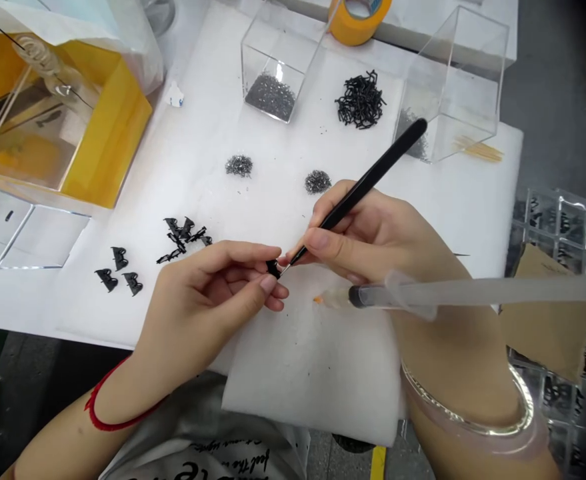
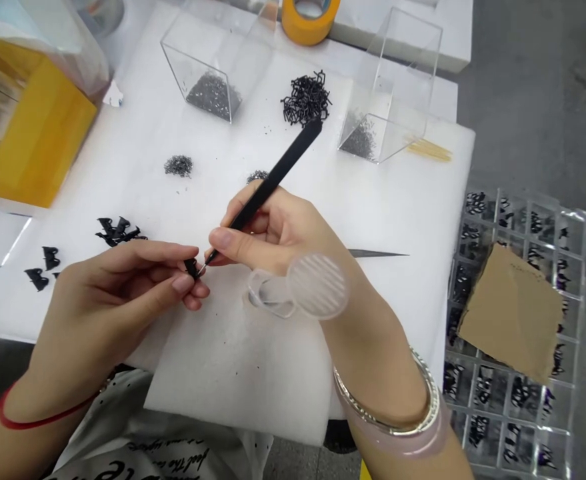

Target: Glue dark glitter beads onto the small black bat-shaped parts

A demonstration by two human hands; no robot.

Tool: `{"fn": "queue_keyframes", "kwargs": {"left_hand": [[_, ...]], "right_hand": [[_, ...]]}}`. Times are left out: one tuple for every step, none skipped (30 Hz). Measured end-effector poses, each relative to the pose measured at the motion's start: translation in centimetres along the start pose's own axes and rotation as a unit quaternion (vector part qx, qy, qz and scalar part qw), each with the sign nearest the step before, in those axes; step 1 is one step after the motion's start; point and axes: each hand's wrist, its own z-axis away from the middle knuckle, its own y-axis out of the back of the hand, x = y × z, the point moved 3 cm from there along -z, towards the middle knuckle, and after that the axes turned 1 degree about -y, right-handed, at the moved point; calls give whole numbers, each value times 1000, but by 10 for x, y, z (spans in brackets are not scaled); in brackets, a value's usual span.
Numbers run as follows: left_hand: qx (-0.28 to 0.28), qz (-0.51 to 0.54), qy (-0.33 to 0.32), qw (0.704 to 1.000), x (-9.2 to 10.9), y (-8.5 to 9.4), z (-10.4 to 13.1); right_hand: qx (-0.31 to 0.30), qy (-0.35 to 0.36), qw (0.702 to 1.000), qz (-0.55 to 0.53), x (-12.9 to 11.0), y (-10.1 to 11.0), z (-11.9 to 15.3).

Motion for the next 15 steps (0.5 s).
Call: {"fn": "queue_keyframes", "kwargs": {"left_hand": [[2, -6, -2, 1000, -1, 0, 0], [3, -11, -2, 1000, -1, 0, 0], [5, -16, -3, 1000, -1, 0, 1], [5, -19, -3, 1000, -1, 0, 1], [4, -21, -5, 1000, 0, -1, 1], [7, -21, -7, 1000, 1, -1, 1], [12, -20, -6, 1000, 2, -2, 1], [21, -19, -4, 1000, 3, -3, 1], [31, -16, -2, 999, 4, -4, 2], [41, -15, 0, 999, 4, -5, 2], [49, -15, 2, 999, 4, -5, 2], [53, -16, 2, 998, 4, -5, 2], [50, -19, 1, 999, 4, -5, 2], [46, -23, -1, 999, 3, -5, 2], [38, -27, -1, 999, 3, -4, 2]], "right_hand": [[4, -8, 1000, 1, 0, 0, 0], [11, -17, 1000, 0, 0, 0, 0], [14, -21, 1000, -4, -1, -1, 0], [12, -21, 1000, -10, -2, -1, 1], [10, -18, 1000, -16, -3, -2, 1], [8, -17, 1000, -17, -3, -3, 1], [10, -19, 1000, -15, -4, -3, 2], [16, -25, 999, -13, -5, -3, 3], [23, -34, 999, -11, -5, -4, 3], [27, -41, 999, -11, -5, -4, 4], [28, -44, 999, -15, -6, -4, 4], [26, -45, 998, -20, -6, -4, 5], [23, -44, 998, -24, -6, -3, 5], [20, -42, 999, -26, -5, -3, 4], [17, -39, 999, -29, -5, -3, 4]]}}
